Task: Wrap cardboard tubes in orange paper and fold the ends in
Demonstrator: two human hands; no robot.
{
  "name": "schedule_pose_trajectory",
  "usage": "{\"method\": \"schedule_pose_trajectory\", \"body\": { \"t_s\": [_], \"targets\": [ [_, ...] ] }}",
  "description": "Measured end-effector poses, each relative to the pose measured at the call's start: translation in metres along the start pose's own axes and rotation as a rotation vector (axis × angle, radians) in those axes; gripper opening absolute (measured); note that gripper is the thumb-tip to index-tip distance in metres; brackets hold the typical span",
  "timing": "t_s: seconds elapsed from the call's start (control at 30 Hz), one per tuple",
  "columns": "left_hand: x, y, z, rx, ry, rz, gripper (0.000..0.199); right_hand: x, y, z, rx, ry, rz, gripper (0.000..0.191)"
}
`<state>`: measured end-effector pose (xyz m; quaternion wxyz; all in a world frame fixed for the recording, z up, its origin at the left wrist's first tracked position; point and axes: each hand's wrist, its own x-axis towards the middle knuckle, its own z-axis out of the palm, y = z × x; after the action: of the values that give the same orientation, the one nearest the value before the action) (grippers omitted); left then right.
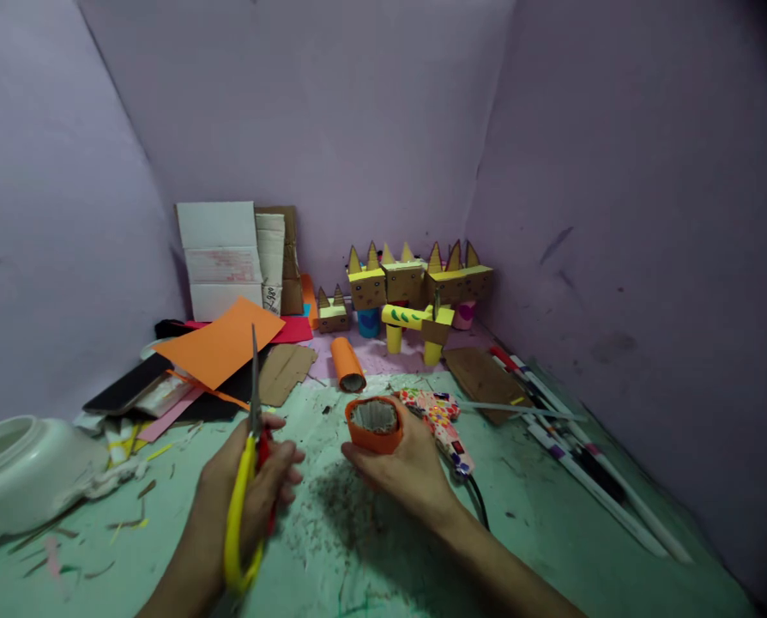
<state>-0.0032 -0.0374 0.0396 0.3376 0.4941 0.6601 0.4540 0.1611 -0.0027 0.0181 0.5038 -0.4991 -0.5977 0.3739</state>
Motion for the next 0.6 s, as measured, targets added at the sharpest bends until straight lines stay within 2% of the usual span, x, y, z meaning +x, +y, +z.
{"method": "schedule_pose_trajectory", "body": {
  "t_s": [0.13, 0.27, 0.37, 0.47, 0.6],
  "targets": [
    [0.022, -0.002, 0.01, -0.1, -0.142, 0.09, 0.047, 0.0, -0.006, 0.0, 0.183, -0.149, 0.015, 0.031],
    [0.024, -0.015, 0.018, -0.205, -0.275, 0.145, 0.039, -0.002, -0.004, 0.002, 0.202, -0.173, -0.069, 0.03],
    [0.019, -0.024, 0.021, -0.327, -0.308, 0.172, 0.04, -0.004, 0.003, 0.006, 0.083, -0.132, -0.144, 0.023],
    [0.014, -0.027, 0.023, -0.402, -0.318, 0.242, 0.042, -0.005, 0.012, 0.011, -0.028, -0.033, -0.209, 0.022],
    [0.007, -0.023, 0.027, -0.31, -0.354, 0.313, 0.043, -0.007, 0.024, 0.016, -0.114, 0.06, -0.274, 0.022]
  ]
}}
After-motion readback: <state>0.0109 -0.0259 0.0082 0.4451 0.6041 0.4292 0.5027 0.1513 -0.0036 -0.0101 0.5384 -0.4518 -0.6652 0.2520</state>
